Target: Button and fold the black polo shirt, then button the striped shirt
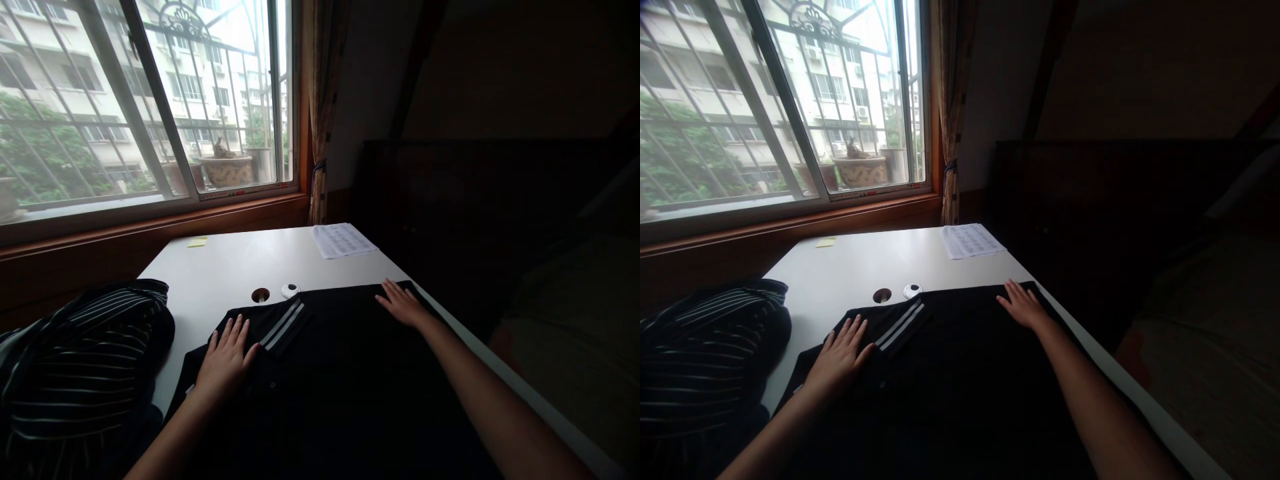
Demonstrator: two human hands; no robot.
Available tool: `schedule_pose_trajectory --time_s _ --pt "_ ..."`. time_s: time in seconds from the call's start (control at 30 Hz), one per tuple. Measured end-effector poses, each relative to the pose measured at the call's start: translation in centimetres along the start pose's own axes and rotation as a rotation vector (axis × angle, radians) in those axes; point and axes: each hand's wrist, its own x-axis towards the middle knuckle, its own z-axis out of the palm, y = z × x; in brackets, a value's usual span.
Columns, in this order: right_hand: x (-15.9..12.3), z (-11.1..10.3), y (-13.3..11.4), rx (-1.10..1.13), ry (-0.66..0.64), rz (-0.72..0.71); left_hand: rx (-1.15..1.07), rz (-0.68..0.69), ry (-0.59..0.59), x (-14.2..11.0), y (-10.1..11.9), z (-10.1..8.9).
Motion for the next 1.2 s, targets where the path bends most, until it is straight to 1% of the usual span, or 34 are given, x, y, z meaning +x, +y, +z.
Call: schedule_pose_trajectory --time_s 0.1,0.2,0.37,0.57,0.73,0.87,1.0,1.07,1.13,1.2 --pt "1.1 0.2 2.8 -0.014 0.013 0.085 -0.012 0.006 0.021 0.0 -0.1 0.1" --pt "1.8 0.8 3.9 -0.018 0.041 0.109 -0.017 0.005 0.019 0.0 -0.1 0.1" --pt "2.0 1.9 4.3 -0.013 0.143 0.076 -0.016 0.005 0.031 0.0 0.0 0.0" --pt "1.9 2.5 4.9 -0.002 0.341 0.063 -0.035 0.005 0.029 -0.2 0.0 -0.2" --pt "2.0 2.9 5.3 0.002 0.395 0.011 -0.058 0.003 0.036 -0.2 0.0 -0.3" --pt "2.1 3.2 5.5 -0.003 0.434 0.001 -0.118 -0.009 -0.001 0.0 -0.1 -1.3" --pt "2.0 3.1 5.6 -0.016 0.460 0.018 -0.217 0.007 0.007 1.1 -0.9 -3.2" --pt "1.9 3.0 5.5 -0.024 0.466 0.029 -0.217 0.006 0.005 2.1 -1.6 -3.9" --pt "1.9 2.9 5.3 -0.031 0.466 0.032 -0.190 -0.019 -0.012 3.4 -2.4 -4.2" --pt "1.8 2.8 5.1 -0.038 0.462 0.029 -0.173 -0.049 -0.020 4.9 -3.2 -4.1"
